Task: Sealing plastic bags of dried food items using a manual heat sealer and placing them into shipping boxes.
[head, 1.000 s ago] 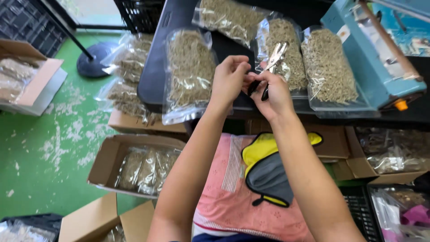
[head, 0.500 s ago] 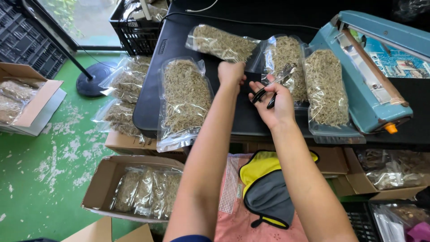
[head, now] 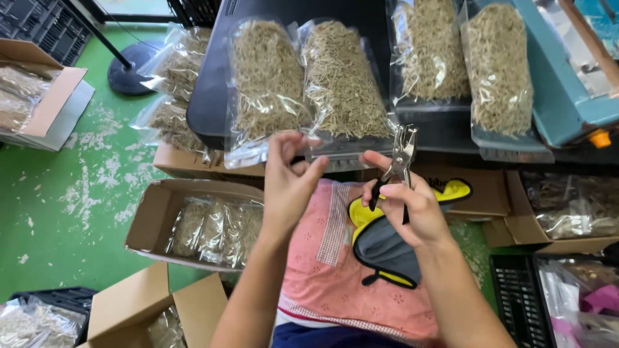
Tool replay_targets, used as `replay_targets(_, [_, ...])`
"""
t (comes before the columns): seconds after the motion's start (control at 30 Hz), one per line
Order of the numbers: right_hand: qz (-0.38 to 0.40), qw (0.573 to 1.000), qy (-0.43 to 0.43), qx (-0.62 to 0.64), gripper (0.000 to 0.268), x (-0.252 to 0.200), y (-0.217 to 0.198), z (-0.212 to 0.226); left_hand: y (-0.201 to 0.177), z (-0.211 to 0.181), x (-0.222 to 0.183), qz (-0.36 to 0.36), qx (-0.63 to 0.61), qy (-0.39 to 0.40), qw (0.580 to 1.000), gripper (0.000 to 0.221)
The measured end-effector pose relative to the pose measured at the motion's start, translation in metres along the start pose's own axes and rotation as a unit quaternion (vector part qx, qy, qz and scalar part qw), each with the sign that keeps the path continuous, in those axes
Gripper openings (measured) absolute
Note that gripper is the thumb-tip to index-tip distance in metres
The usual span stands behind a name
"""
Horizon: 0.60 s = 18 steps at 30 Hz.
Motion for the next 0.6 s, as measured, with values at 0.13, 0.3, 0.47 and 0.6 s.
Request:
replay_targets(0.13, [-0.029, 0.999, -0.012, -0.009, 0.065, -0.016, -0.026, -0.051, 0.012, 0.059, -0.029, -0.068, -0.093, -0.094, 0.989, 0.052])
replay_targets(0.3, [-0.043, 0.955, -0.024, -0.292, 0.029, -0.028, -0.009, -0.065, 0.022, 0.074, -0.021, -0.034, -0.063, -0.011, 0.997, 0.013])
replay_targets(0.47, [-0.041, 0.925, 0.006, -0.377, 0.025, -0.021, -0.015, -0.083, 0.020, 0.088, -0.014, -0.058, -0.049, -0.014, 0.997, 0.011])
replay_targets(0.6, [-0.053, 0.936, -0.013, -0.349, 0.021, -0.015, -0.005, -0.073, 0.026, 0.066, -0.015, -0.060, -0.059, -0.019, 0.996, 0.016])
Point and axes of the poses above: each hand's wrist, its own x-axis towards the middle knuckle, its own y-axis out of the palm, z = x × y, the point moved 3 cm from there along x, towards the middle knuckle, and after that the axes turned 7 degrees about -x, right-handed, at the moved point
